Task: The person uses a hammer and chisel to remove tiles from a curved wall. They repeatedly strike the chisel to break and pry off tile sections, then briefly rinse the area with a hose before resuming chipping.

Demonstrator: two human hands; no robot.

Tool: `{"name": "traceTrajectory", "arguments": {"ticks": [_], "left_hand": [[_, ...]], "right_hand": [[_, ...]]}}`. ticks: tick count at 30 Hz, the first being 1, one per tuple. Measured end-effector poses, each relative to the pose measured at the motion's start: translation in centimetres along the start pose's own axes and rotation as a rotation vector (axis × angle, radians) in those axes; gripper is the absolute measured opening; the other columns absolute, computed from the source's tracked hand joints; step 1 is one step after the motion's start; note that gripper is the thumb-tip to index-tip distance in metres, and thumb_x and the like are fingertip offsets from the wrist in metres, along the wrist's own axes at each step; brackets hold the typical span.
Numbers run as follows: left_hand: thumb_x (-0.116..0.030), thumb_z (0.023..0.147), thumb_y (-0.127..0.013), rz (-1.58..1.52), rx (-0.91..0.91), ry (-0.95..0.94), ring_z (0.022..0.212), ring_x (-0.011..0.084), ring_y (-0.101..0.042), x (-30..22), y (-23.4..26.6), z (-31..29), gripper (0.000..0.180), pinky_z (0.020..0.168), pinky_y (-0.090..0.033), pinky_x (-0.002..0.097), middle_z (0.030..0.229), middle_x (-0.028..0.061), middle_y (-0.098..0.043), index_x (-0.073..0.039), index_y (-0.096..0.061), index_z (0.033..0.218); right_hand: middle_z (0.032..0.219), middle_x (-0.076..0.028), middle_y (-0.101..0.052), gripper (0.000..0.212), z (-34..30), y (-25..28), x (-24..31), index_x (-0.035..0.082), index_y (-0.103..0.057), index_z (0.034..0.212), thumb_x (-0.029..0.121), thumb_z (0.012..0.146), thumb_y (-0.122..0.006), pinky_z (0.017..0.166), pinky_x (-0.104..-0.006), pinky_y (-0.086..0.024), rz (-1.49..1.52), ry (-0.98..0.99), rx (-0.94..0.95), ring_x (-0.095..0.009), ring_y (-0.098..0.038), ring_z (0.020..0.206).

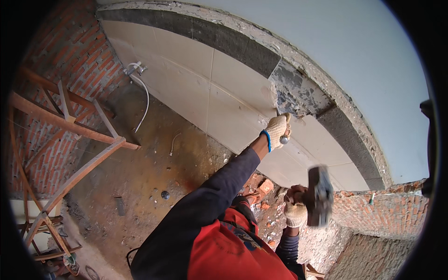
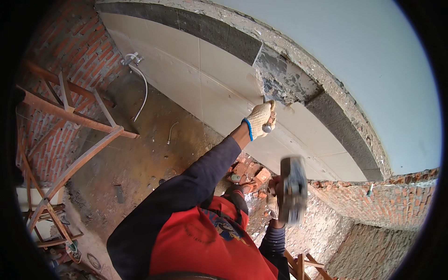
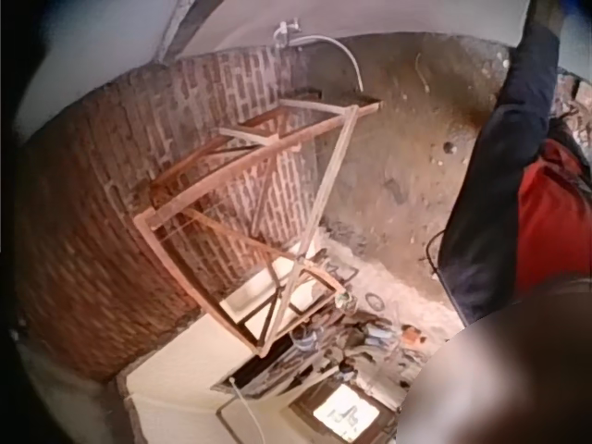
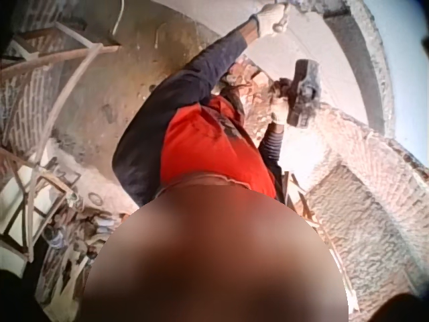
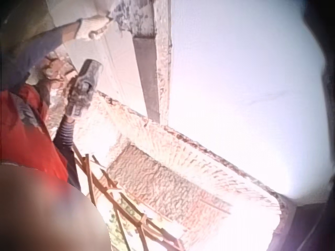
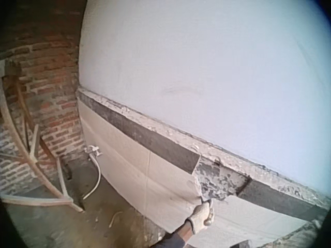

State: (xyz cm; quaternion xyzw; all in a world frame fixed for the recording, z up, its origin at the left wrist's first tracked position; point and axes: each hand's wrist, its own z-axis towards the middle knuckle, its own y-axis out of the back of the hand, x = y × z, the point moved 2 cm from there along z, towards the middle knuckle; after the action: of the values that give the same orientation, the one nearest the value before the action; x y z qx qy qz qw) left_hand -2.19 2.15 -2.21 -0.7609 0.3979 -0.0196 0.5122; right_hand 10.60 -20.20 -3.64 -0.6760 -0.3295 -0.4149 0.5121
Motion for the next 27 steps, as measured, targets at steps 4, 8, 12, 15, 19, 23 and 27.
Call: {"name": "traceTrajectory", "arguments": {"ticks": [4,8,12,15,19,23,27], "left_hand": [[-0.017,0.091,-0.04,-0.036,-0.025,0.0,0.039,0.0079,-0.036,0.1,-0.4,-0.2,0.015,0.035,-0.029,0.0241,0.058,-0.0025,-0.042,-0.019,-0.047,0.078],[-0.016,0.09,-0.041,0.027,-0.028,-0.013,0.04,0.0085,-0.038,-0.1,0.3,0.3,0.014,0.036,-0.033,0.0252,0.059,-0.0014,-0.044,-0.018,-0.047,0.079],[-0.017,0.087,-0.045,-0.063,0.075,-0.079,0.039,0.012,-0.04,-0.1,0.4,1.1,0.012,0.039,-0.037,0.0279,0.056,-0.0002,-0.045,-0.018,-0.051,0.077],[-0.013,0.087,-0.039,0.027,0.052,-0.073,0.041,0.0108,-0.038,0.4,0.3,1.1,0.017,0.039,-0.034,0.0261,0.053,-0.0009,-0.04,-0.019,-0.053,0.078],[-0.015,0.09,-0.037,-0.006,-0.047,-0.005,0.041,0.0076,-0.037,0.6,-0.1,0.9,0.018,0.038,-0.031,0.0241,0.056,-0.0034,-0.04,-0.02,-0.052,0.08],[-0.013,0.089,-0.036,-0.005,-0.056,-0.038,0.041,0.0084,-0.036,0.8,-0.3,1.3,0.018,0.038,-0.031,0.024,0.056,-0.0029,-0.04,-0.021,-0.052,0.083],[-0.009,0.086,-0.035,-0.006,0.005,-0.174,0.038,0.0131,-0.037,1.1,-0.2,1.9,0.021,0.037,-0.031,0.0274,0.053,-0.0002,-0.039,-0.015,-0.051,0.073]], "right_hand": [[0.059,-0.005,-0.049,0.02,1.2,-0.1,0.5,0.003,-0.054,0.076,0.022,0.081,-0.052,0.044,-0.0272,-0.034,-0.333,-0.055,-0.132,-0.013,-0.045,0.049],[0.06,-0.005,-0.054,0.008,4.5,-1.9,-1.0,0.001,-0.054,0.068,0.007,0.073,-0.051,0.049,-0.0278,-0.039,-1.024,0.517,0.168,-0.015,-0.05,0.05],[0.056,-0.004,-0.054,0.004,3.2,-3.0,-0.4,0.0,-0.054,0.067,-0.004,0.066,-0.056,0.051,-0.0264,-0.043,-0.959,0.276,0.124,-0.008,-0.049,0.053],[0.061,-0.005,-0.058,0.007,0.6,-3.6,1.6,0.001,-0.061,0.075,-0.002,0.069,-0.058,0.055,-0.0247,-0.046,-0.947,0.552,0.191,-0.011,-0.053,0.054],[0.068,-0.009,-0.06,0.007,1.7,-2.7,0.6,0.002,-0.061,0.078,0.008,0.077,-0.058,0.052,-0.0282,-0.045,-1.016,0.649,0.125,-0.019,-0.057,0.059],[0.067,-0.013,-0.061,0.013,5.0,-1.3,-1.6,0.002,-0.058,0.069,0.012,0.076,-0.059,0.053,-0.0295,-0.045,-1.222,0.785,0.158,-0.022,-0.059,0.061],[0.059,-0.006,-0.057,0.006,4.2,-0.3,-1.7,0.0,-0.056,0.072,-0.001,0.067,-0.058,0.053,-0.0271,-0.044,-0.943,0.32,0.117,-0.01,-0.053,0.055]]}}
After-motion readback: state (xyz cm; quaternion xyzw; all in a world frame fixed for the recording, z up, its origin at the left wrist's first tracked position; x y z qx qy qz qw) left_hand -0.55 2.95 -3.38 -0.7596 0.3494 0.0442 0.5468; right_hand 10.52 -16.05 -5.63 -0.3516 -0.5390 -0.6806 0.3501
